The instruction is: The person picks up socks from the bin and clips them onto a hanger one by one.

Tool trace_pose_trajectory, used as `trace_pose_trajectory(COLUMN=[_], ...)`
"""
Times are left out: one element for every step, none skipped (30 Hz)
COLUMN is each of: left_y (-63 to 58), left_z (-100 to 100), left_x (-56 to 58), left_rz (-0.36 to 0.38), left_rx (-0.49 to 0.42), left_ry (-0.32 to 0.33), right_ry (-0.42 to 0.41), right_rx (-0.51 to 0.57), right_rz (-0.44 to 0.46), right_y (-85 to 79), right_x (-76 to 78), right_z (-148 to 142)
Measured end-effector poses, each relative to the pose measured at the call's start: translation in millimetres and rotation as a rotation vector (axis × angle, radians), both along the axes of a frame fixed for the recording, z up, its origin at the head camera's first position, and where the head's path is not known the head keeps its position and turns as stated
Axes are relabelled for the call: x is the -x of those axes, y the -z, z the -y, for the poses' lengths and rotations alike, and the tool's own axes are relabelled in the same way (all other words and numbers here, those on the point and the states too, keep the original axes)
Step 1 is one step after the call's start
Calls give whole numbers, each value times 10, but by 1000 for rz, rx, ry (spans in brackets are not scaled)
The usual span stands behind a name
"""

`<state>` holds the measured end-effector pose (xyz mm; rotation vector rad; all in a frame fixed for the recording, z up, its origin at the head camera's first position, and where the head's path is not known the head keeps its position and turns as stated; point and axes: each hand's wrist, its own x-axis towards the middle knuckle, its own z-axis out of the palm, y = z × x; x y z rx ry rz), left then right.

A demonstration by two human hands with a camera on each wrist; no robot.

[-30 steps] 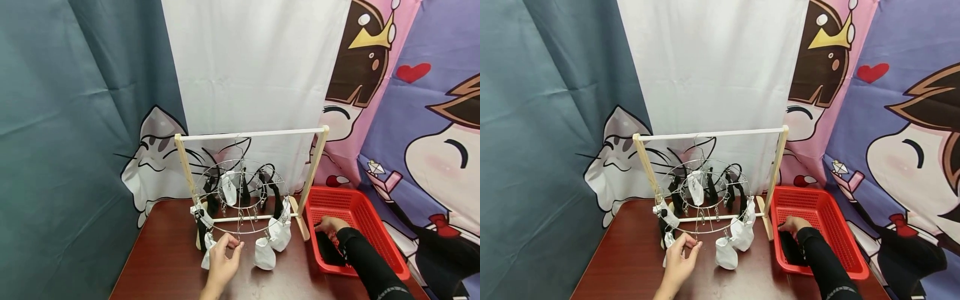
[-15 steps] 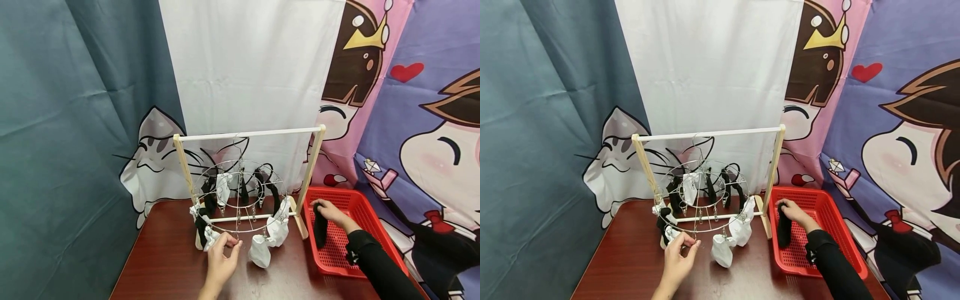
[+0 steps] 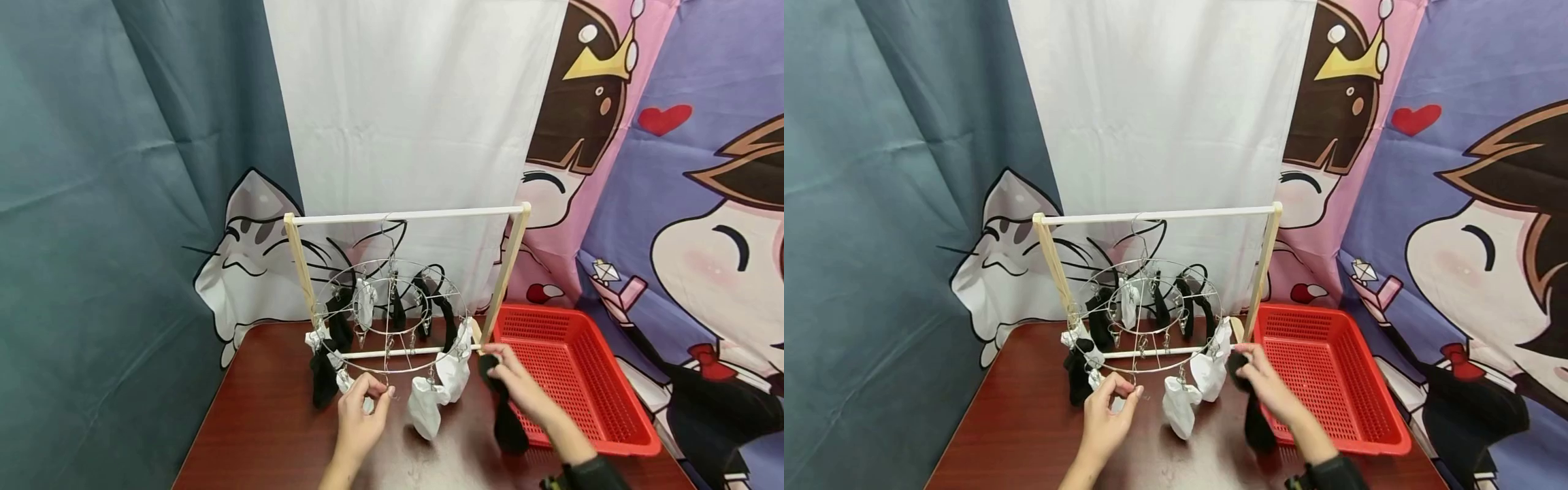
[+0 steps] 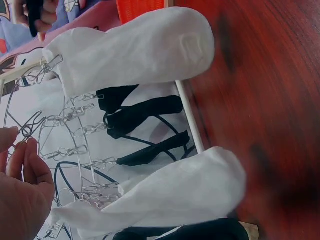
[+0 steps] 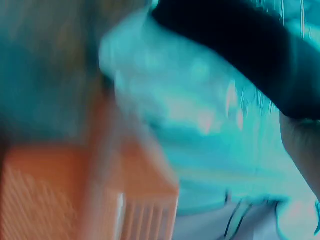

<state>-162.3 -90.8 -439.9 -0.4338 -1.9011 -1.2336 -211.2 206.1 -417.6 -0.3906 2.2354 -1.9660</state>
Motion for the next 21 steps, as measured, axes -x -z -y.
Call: trace_pose_trajectory(left_y=[-41, -83, -118, -140, -151, -150, -145, -129, -106, -81, -63, -48, -38, -32, -24, -21, -20, -19, -18, -18, -19], left_z=[-12, -23, -32, -39, -41, -40, -34, -27, -18, -8, 4, 16, 26, 34, 43, 51, 58, 64, 70, 74, 79], left_x=[-15, -30, -46, -56, -63, -64, -58, -48, -34, -19, -11, -3, 0, 3, 6, 5, 3, 2, 0, -1, -4], left_rz=[5, 14, 29, 49, 76, 105, 136, 172, 205, 236, 263, 283, 299, 312, 318, 326, 336, 349, 362, 375, 390], left_rx=[-10, -27, -48, -72, -100, -131, -165, -205, -239, -270, -300, -322, -343, -361, -370, -381, -392, -405, -417, -426, -436], left_ry=[0, 8, 23, 39, 61, 88, 119, 154, 184, 209, 233, 255, 274, 293, 306, 316, 326, 337, 345, 349, 352], right_ry=[-14, -16, -15, -13, -1, 12, 21, 34, 34, 30, 13, -7, -29, -45, -56, -67, -67, -63, -58, -52, -44], right_rx=[8, 11, 15, 17, 5, -7, -18, -19, -19, -26, -24, -16, -3, 10, 15, 23, 30, 31, 34, 33, 27], right_rz=[-13, -35, -74, -115, -176, -239, -304, -354, -405, -454, -494, -522, -539, -547, -547, -532, -503, -479, -450, -423, -399], right_y=[32, 69, 112, 160, 209, 253, 295, 326, 352, 363, 361, 348, 322, 284, 246, 209, 178, 159, 149, 150, 163], right_x=[-93, -178, -254, -316, -367, -410, -437, -457, -465, -467, -469, -470, -473, -475, -478, -480, -483, -478, -469, -454, -438], right_z=[109, 221, 327, 430, 527, 616, 698, 776, 843, 904, 955, 998, 1036, 1068, 1096, 1119, 1140, 1159, 1174, 1187, 1197])
